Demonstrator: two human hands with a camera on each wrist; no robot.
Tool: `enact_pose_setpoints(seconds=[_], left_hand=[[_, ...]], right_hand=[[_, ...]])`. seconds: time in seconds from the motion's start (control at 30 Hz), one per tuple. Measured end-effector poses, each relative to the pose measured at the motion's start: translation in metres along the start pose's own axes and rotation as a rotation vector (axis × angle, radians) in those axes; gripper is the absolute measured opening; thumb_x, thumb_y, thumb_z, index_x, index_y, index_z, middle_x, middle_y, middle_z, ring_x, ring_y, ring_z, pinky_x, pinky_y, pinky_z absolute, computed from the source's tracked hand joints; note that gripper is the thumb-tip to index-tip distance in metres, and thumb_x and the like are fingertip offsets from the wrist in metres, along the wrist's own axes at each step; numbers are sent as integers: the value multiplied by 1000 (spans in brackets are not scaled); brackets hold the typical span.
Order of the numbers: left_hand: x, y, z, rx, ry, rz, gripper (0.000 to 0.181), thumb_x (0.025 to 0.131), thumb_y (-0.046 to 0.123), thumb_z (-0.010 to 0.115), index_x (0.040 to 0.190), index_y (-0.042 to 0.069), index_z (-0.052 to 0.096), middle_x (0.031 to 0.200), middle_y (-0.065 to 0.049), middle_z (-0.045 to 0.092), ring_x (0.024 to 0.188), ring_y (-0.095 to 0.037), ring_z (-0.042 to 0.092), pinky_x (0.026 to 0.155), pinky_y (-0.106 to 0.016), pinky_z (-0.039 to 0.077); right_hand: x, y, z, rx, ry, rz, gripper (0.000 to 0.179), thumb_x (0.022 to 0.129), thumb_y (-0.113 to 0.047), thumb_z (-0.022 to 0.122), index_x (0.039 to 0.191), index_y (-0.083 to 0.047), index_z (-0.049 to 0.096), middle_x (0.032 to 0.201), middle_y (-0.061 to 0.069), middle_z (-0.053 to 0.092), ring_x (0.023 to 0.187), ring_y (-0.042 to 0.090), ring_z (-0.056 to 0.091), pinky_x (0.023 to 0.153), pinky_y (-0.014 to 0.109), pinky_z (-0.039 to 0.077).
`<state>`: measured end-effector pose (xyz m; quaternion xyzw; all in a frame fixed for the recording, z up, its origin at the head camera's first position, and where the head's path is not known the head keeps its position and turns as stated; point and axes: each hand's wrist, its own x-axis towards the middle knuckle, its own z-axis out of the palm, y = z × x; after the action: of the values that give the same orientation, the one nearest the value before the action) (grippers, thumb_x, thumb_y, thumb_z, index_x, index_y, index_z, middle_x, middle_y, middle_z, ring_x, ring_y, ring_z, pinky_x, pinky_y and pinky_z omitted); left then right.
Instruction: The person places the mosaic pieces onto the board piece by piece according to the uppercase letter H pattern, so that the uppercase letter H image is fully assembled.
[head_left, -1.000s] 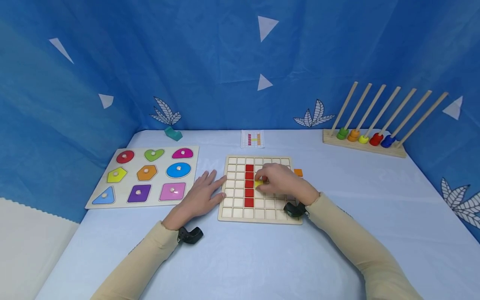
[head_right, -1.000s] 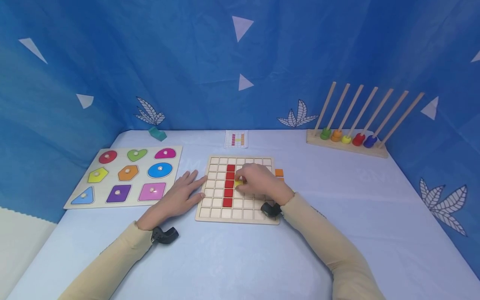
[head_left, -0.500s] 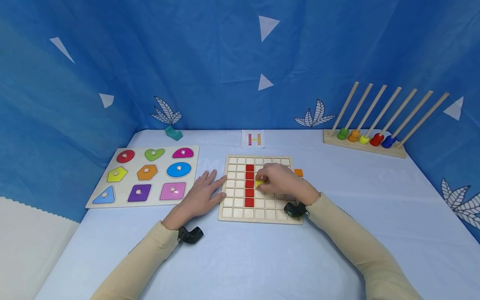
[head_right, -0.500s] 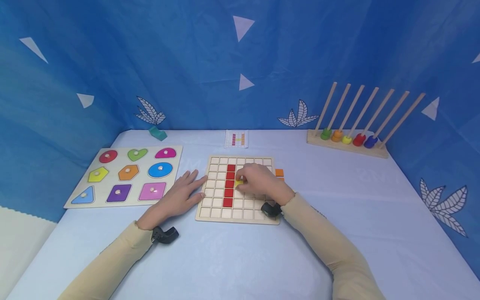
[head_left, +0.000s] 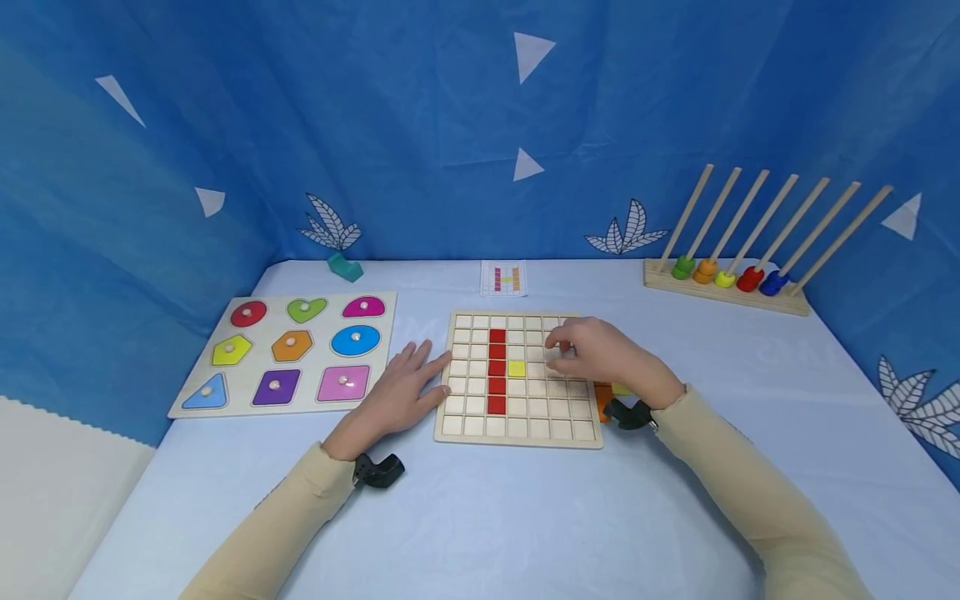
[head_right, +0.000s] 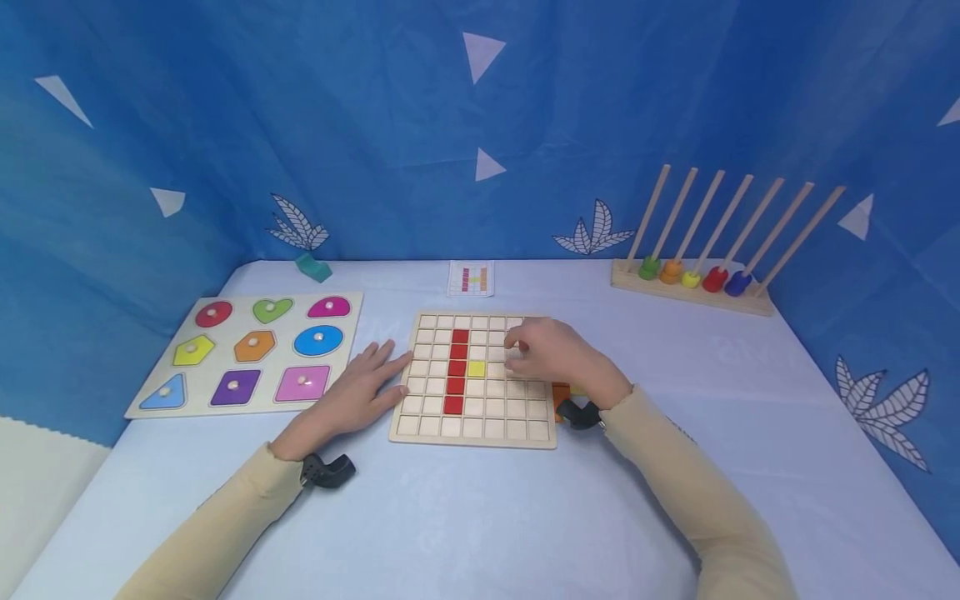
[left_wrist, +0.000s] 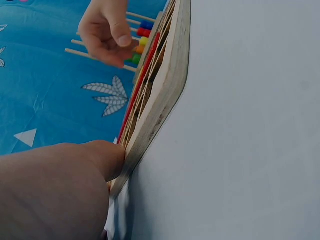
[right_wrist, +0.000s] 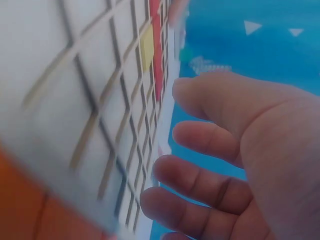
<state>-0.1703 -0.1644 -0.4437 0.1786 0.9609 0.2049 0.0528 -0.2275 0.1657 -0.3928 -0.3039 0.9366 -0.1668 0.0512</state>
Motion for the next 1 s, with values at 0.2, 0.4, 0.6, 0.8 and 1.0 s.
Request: enact_pose_setpoints(seconds=[0.2,0.4,0.6,0.8,1.0], left_hand=[[-1,0,-1,-9,-1,-8,63,100,38,58,157,14,42,166,-24,27,156,-49,17,126,-64,19],[-2,1,-1,-9,6,-6,63,100,37,58,156,13,43,166,-25,28,156,-50,18,125,-64,19],[-2,2,-1,-10,-2,-6,63,100,37,58,157,14,42,166,-24,27,156,-49,17,125,-65,19],[-1,2,-1,-12,-2,-6,63,100,37,59,157,14,42,166,-24,27,156,-49,17,125,-64,18],[-1,2,-1,-9,-6,-6,63,100,38,58,157,15,42,167,-23,27,156,-48,17,125,-65,19]], right_hand=[[-16,16,-11,-1,-12,55,25,88,-25,79,108,-9,76,80,1,62,71,14,51,64,28,45],[-31,27,-17,-8,-9,85,29,88,-23,77,111,-6,76,87,3,70,70,14,53,65,26,49],[-45,36,-21,-5,-18,132,34,88,-24,77,117,-6,76,89,5,70,69,13,53,60,25,49],[-58,43,-19,-23,-14,143,34,86,-24,80,115,-7,76,89,4,71,68,12,53,59,23,48],[-70,48,-14,-19,-10,153,40,83,-23,82,118,-6,75,95,6,72,70,11,53,61,22,49]])
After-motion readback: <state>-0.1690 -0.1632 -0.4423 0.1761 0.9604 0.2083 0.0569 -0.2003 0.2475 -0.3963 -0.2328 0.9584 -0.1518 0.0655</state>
